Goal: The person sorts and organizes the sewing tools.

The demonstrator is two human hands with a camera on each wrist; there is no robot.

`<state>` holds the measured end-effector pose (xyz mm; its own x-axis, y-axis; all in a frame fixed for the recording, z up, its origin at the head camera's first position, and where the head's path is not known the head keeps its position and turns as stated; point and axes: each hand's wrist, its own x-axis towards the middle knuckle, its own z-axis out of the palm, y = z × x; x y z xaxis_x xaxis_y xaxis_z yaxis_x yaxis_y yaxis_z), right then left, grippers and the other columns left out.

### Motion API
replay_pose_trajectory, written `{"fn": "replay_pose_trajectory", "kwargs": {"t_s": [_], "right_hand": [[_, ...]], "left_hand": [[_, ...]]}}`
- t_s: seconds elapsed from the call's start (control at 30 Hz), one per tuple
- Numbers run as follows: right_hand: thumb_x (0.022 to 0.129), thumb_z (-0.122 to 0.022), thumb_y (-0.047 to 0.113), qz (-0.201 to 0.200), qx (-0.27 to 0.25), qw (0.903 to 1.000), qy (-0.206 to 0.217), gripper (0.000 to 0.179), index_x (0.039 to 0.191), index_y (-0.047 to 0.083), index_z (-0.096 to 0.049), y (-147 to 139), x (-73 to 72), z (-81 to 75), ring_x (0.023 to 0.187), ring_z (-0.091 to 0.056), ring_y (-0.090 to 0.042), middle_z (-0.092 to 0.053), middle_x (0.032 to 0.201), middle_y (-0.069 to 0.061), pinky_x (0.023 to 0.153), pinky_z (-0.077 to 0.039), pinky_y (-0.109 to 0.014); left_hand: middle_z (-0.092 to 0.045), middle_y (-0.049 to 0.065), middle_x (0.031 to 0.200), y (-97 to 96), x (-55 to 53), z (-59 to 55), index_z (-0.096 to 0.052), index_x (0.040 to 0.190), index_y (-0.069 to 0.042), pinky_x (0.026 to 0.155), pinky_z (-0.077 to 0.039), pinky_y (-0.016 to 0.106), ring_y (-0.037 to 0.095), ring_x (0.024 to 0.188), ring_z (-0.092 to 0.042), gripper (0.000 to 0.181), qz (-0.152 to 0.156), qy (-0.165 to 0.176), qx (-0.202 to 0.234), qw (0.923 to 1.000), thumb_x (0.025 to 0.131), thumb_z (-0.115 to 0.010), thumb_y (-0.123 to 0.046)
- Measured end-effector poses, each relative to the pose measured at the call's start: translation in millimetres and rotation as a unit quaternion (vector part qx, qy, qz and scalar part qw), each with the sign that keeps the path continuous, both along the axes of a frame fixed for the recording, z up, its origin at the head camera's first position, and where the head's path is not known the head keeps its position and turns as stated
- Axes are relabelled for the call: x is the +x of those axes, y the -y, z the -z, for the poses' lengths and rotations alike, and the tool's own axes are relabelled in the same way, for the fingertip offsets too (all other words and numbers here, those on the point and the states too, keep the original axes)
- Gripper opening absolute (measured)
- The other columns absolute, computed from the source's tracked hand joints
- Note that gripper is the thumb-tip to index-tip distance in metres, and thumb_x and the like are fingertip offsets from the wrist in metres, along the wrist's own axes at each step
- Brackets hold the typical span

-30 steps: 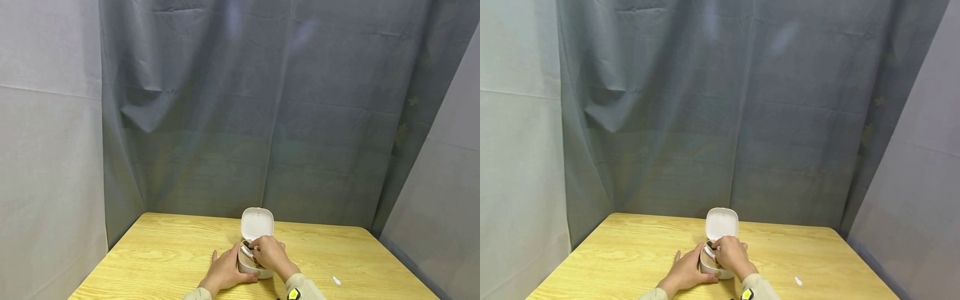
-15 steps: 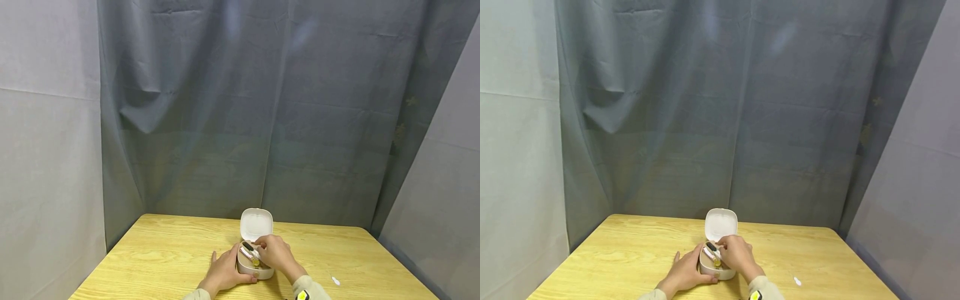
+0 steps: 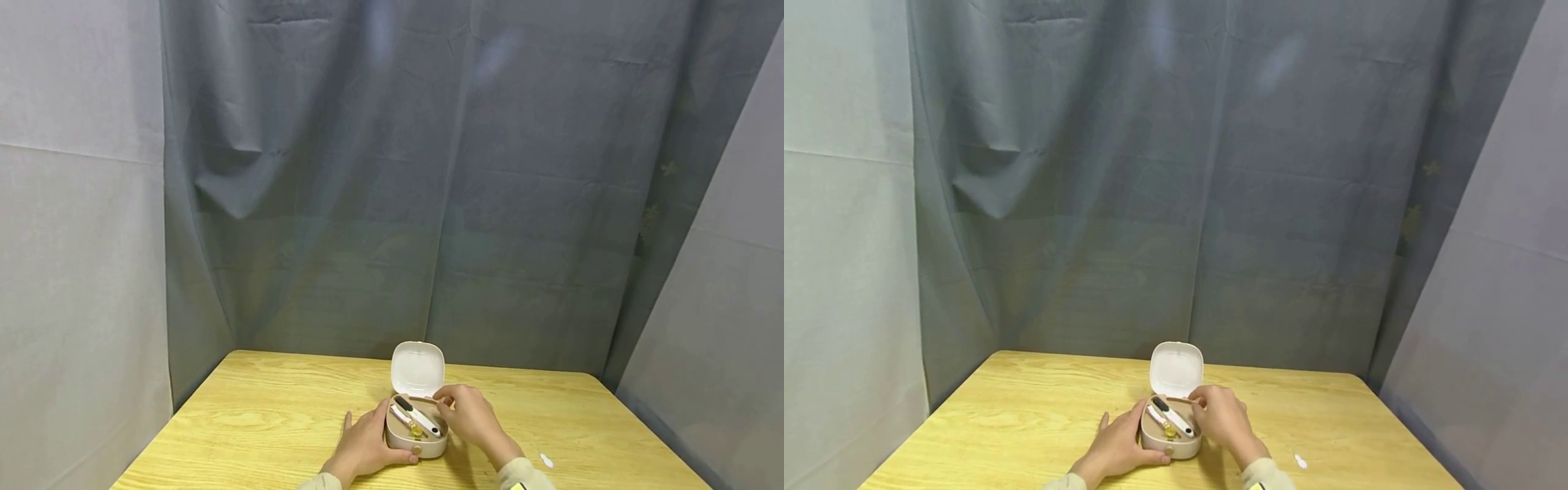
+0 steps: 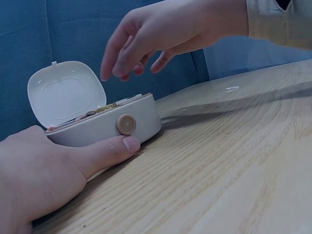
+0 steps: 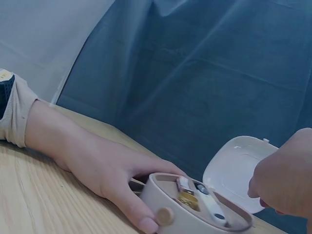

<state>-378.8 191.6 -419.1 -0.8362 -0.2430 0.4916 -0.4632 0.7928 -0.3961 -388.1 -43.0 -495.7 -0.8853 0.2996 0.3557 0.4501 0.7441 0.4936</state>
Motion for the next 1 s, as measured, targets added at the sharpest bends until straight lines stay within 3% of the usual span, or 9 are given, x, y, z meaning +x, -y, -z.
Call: {"fn": "replay_pose_trajectory", "kwargs": {"t_s": [0.6, 0.87, 1.0], "right_hand": [[0.086, -0.074, 0.004, 0.037, -0.019, 0.9991, 0.003, 0.017, 0.098, 0.015, -0.079, -31.9, 13.3, 2.0, 0.057, -0.044, -0.007, -0.060, 0.075, 0.011, 0.046, -0.037, -0.028], [0.087, -0.077, 0.005, 0.053, -0.012, 0.9984, 0.014, 0.016, 0.100, 0.014, -0.079, -51.3, 14.4, 5.3, 0.064, -0.049, -0.010, -0.061, 0.077, 0.009, 0.053, -0.043, -0.032], [0.089, -0.078, 0.005, 0.061, -0.008, 0.9975, 0.034, 0.017, 0.102, 0.015, -0.080, -63.7, 13.6, 10.0, 0.063, -0.050, -0.012, -0.065, 0.082, 0.006, 0.049, -0.042, -0.031]], "left_hand": [[-0.060, 0.010, 0.144, 1.9, 2.0, -0.9, -0.039, 0.157, -0.013, 0.107, -0.013, 0.084, 0.036, 0.129, -0.057, 0.120, 0.002, 0.018, 0.008, 0.9998, 0.066, -0.078, -0.081], [-0.060, 0.007, 0.144, 2.7, 2.7, -3.4, -0.040, 0.156, -0.016, 0.107, -0.013, 0.084, 0.033, 0.130, -0.057, 0.118, 0.000, 0.020, 0.009, 0.9998, 0.066, -0.078, -0.082], [-0.060, 0.008, 0.144, 2.7, 2.4, -2.8, -0.040, 0.156, -0.015, 0.107, -0.012, 0.083, 0.034, 0.130, -0.057, 0.118, -0.001, 0.020, 0.009, 0.9997, 0.066, -0.080, -0.080]]}}
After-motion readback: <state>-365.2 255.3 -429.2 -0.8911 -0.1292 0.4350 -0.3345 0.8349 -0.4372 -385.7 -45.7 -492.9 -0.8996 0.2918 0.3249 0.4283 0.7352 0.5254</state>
